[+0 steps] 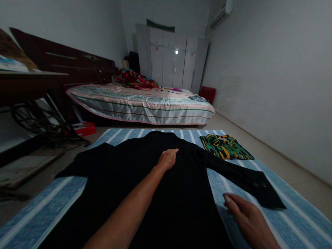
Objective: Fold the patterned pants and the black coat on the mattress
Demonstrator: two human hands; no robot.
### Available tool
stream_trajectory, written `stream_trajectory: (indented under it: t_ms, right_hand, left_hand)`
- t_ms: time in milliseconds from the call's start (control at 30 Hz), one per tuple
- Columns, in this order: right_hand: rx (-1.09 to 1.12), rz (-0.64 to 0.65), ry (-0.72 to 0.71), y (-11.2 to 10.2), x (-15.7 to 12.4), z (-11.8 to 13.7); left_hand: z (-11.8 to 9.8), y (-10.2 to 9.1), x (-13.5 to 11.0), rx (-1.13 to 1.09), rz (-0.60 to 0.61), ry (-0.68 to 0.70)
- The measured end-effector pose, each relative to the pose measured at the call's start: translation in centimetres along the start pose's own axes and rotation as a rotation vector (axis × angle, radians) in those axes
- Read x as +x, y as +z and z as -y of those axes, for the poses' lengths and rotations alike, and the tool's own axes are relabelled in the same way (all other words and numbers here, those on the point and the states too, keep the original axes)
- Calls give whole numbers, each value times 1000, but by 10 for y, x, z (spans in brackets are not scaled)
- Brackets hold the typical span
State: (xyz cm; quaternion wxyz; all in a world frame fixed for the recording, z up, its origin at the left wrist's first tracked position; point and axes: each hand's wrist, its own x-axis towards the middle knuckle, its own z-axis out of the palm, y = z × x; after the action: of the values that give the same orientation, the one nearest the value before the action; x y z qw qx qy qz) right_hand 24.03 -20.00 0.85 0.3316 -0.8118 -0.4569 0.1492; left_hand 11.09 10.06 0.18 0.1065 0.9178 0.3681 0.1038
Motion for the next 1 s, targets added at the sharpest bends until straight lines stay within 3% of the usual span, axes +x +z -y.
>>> stream_trajectory:
  t_ms: [33,133,300,567,700,1000]
  right_hand:
    - [134,104,93,3,25,2]
    - [393,194,391,14,80,13]
    - [732,277,593,22,114,27]
    - [821,370,539,28,134,18]
    - [884,413,437,33,137,9]
    - [841,388,393,33,136,12]
  left_hand:
    - [1,3,-1,-5,-18,2]
    - [2,8,-2,-21,-51,7]
    - [4,9,-2,-48,-74,-1]
    - [6,12,-1,-79,-75,3]
    - [6,14,-1,-79,-79,17]
    - [4,13,-2,-55,-84,38]
